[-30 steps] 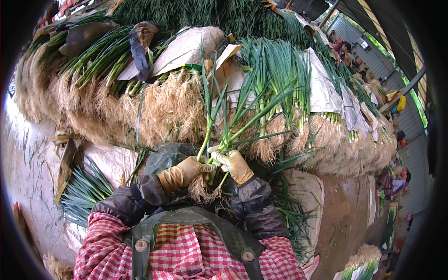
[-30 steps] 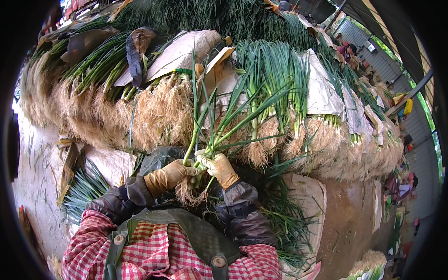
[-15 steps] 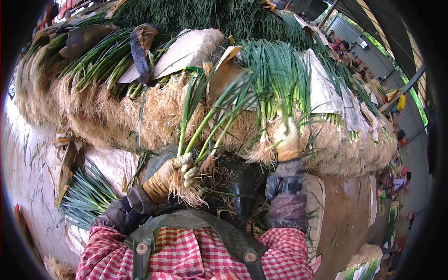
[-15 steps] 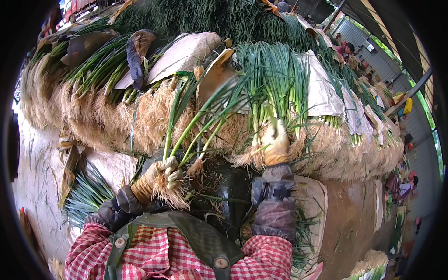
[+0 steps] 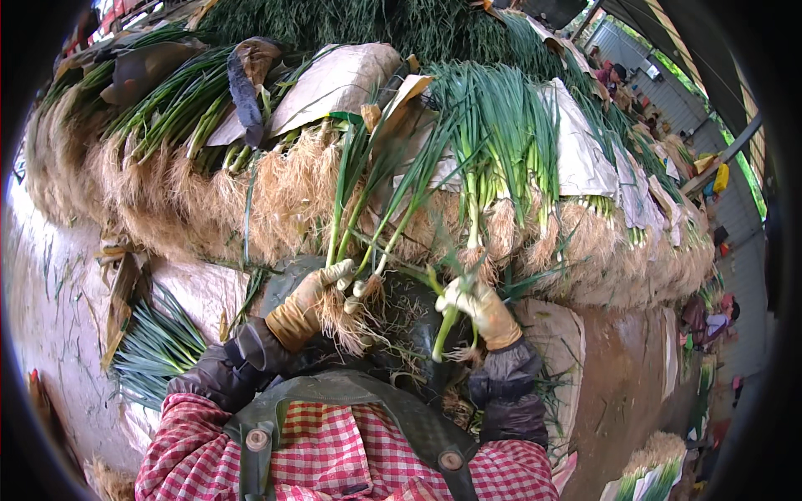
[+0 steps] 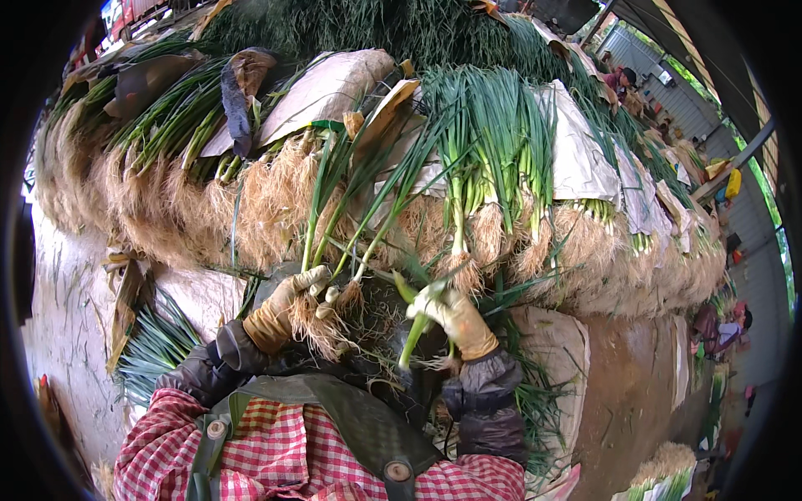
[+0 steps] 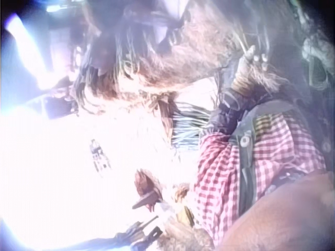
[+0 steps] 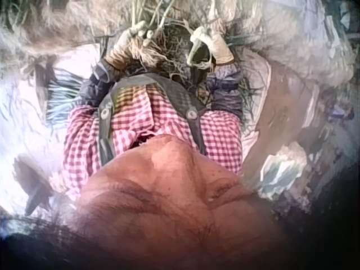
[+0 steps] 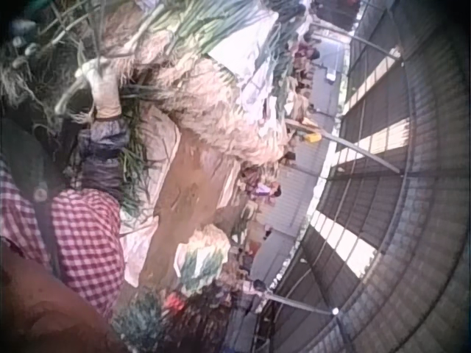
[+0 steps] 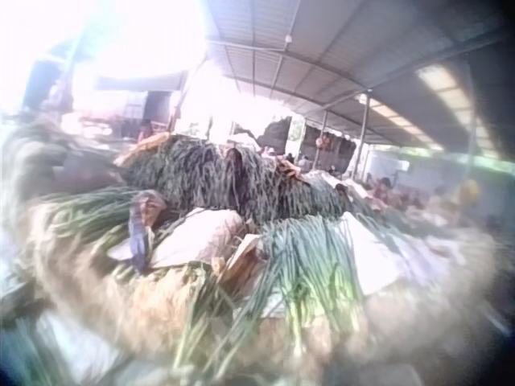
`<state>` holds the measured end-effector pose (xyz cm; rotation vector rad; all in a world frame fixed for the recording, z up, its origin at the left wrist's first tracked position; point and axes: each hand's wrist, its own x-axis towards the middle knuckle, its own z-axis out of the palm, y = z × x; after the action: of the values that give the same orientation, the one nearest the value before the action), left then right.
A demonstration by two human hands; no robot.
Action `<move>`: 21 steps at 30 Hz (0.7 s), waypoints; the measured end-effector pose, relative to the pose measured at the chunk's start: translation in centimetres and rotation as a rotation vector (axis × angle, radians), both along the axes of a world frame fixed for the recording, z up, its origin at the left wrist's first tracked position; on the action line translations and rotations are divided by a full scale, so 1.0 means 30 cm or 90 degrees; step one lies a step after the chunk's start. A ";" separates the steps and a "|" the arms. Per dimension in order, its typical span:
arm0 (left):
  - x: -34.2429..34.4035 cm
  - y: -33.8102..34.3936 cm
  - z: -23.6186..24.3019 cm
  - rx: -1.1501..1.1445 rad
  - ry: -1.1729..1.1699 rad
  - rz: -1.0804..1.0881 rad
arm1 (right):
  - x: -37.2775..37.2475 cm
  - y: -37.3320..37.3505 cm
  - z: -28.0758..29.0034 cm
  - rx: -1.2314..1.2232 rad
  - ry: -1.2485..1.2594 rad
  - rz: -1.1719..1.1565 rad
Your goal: The person gathers green onions from a large pile, aligns them by the roots, and bundles them into neat bunches. The person repeatedly picks up onions, arranges them, and places the finished bundles aside.
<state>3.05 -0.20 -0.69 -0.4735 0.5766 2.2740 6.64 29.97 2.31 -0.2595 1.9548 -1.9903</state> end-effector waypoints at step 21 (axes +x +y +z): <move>0.010 -0.029 0.028 -0.028 0.237 -0.116 | -0.353 -0.268 -0.297 -0.016 -0.040 -0.098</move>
<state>3.36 -1.05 0.15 -0.0120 0.8202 2.1873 -3.95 21.93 -6.61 -0.0522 1.9646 -2.0918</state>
